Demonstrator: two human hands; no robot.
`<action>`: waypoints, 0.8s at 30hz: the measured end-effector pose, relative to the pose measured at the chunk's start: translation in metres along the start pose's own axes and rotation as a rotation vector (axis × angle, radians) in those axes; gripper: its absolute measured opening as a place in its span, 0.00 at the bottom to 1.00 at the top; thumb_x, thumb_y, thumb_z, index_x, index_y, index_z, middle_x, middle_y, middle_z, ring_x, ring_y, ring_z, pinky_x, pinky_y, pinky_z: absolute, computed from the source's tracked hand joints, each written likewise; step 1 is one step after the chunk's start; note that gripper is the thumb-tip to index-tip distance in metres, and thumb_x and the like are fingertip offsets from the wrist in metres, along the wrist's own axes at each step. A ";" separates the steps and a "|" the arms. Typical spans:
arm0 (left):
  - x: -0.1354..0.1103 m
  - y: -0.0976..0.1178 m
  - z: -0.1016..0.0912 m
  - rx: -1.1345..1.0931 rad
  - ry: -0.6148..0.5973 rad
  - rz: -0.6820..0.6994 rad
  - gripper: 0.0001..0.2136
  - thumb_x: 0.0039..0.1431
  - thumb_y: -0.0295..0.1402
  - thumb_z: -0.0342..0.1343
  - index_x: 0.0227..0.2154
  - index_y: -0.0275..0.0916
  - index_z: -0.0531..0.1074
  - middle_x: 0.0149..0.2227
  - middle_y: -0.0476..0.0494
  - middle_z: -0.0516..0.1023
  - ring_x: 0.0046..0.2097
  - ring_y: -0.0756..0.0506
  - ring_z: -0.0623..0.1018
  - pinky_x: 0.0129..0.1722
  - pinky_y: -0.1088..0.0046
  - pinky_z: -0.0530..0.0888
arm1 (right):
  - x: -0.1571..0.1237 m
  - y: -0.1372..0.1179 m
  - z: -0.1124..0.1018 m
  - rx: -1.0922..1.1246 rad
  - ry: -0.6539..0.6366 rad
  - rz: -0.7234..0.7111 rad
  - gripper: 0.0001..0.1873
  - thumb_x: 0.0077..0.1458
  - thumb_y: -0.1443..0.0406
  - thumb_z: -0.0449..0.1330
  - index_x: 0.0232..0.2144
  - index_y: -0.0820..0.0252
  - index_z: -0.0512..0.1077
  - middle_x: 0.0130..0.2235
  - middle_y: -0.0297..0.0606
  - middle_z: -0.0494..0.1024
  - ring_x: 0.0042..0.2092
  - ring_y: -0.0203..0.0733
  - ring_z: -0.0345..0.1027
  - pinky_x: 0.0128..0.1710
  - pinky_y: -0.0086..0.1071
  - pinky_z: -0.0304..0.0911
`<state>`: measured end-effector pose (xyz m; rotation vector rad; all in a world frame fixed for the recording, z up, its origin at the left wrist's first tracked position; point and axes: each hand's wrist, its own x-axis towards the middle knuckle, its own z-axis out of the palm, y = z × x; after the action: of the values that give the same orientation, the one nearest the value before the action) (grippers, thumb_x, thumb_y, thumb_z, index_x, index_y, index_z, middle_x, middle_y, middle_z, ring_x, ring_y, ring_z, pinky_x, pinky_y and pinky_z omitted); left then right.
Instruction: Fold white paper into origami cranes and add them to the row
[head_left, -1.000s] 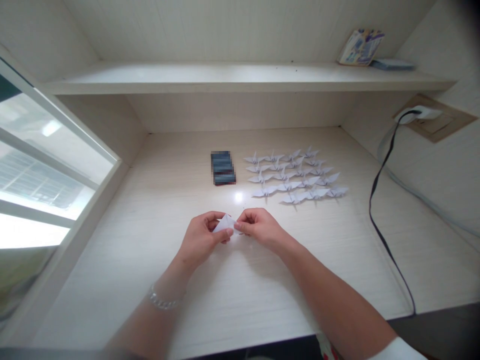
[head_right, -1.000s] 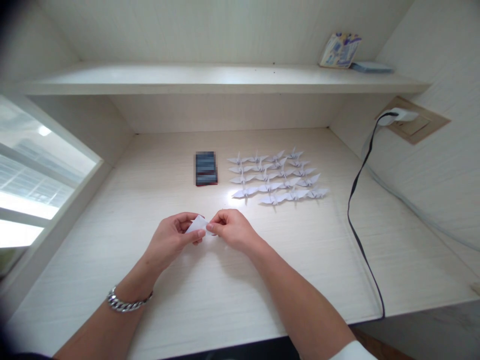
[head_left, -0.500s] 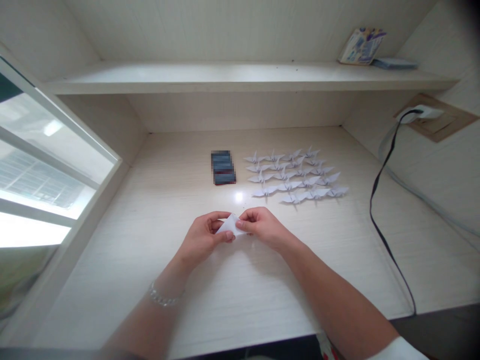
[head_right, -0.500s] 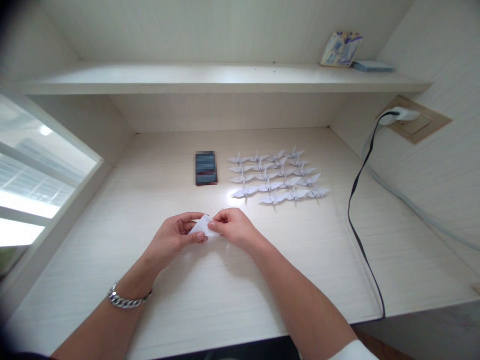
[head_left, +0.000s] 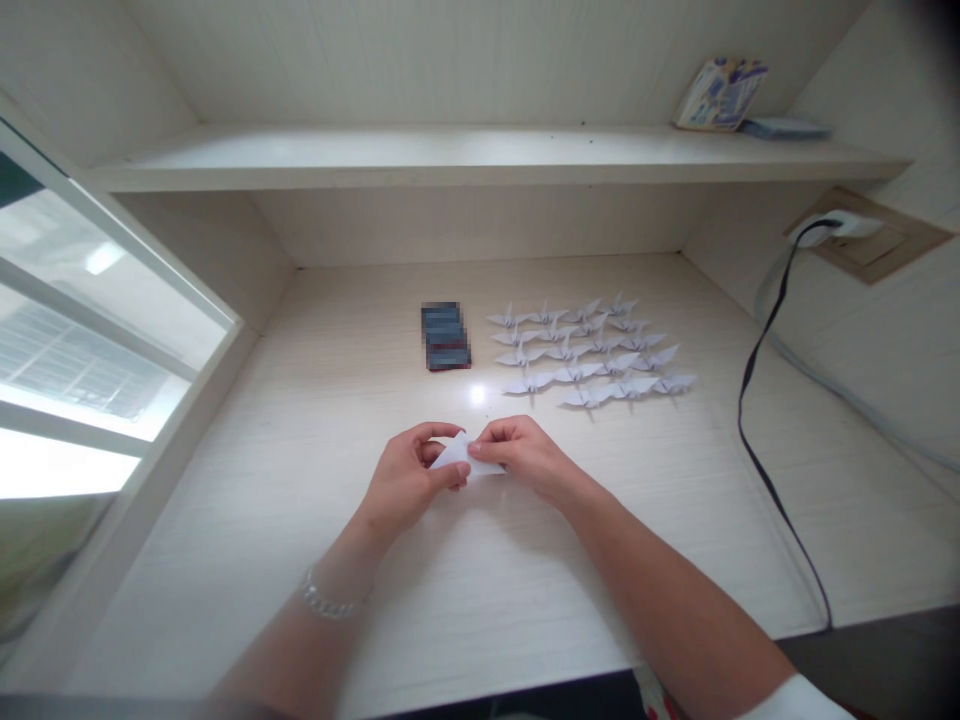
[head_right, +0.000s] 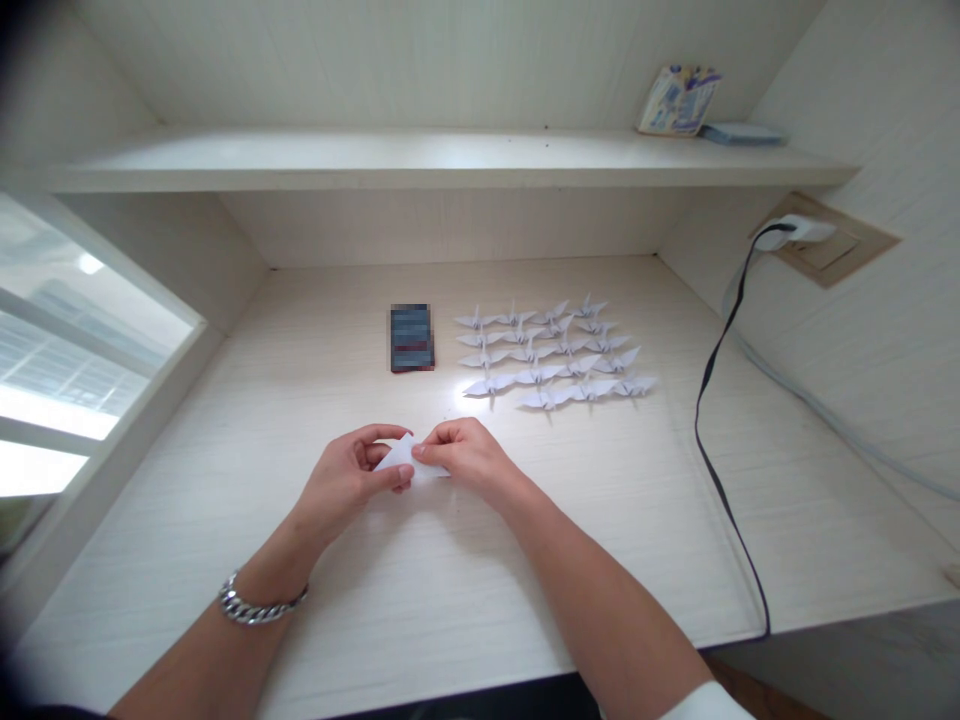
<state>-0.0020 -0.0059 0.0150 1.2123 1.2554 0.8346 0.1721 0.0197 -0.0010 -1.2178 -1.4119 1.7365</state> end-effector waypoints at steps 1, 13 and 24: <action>0.000 0.000 0.000 0.004 -0.001 -0.001 0.19 0.44 0.29 0.61 0.42 0.35 0.68 0.20 0.49 0.75 0.24 0.49 0.74 0.28 0.72 0.71 | 0.000 0.000 0.000 -0.008 -0.006 -0.024 0.10 0.46 0.60 0.61 0.24 0.62 0.73 0.24 0.34 0.72 0.26 0.33 0.60 0.26 0.28 0.52; -0.004 0.003 0.001 0.048 -0.061 0.006 0.20 0.44 0.27 0.60 0.43 0.38 0.67 0.20 0.51 0.74 0.25 0.49 0.74 0.28 0.74 0.69 | -0.002 -0.003 0.004 0.116 0.005 -0.091 0.07 0.44 0.63 0.63 0.25 0.62 0.73 0.25 0.34 0.74 0.28 0.35 0.65 0.30 0.30 0.58; -0.007 0.007 0.005 0.036 -0.079 0.007 0.21 0.43 0.26 0.61 0.43 0.38 0.68 0.19 0.55 0.70 0.23 0.52 0.69 0.24 0.77 0.65 | -0.004 -0.008 0.001 0.091 0.009 -0.079 0.06 0.43 0.64 0.63 0.24 0.63 0.73 0.22 0.31 0.69 0.25 0.32 0.58 0.26 0.29 0.53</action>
<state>0.0027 -0.0124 0.0228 1.2672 1.2076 0.7642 0.1719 0.0175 0.0083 -1.1054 -1.3424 1.7199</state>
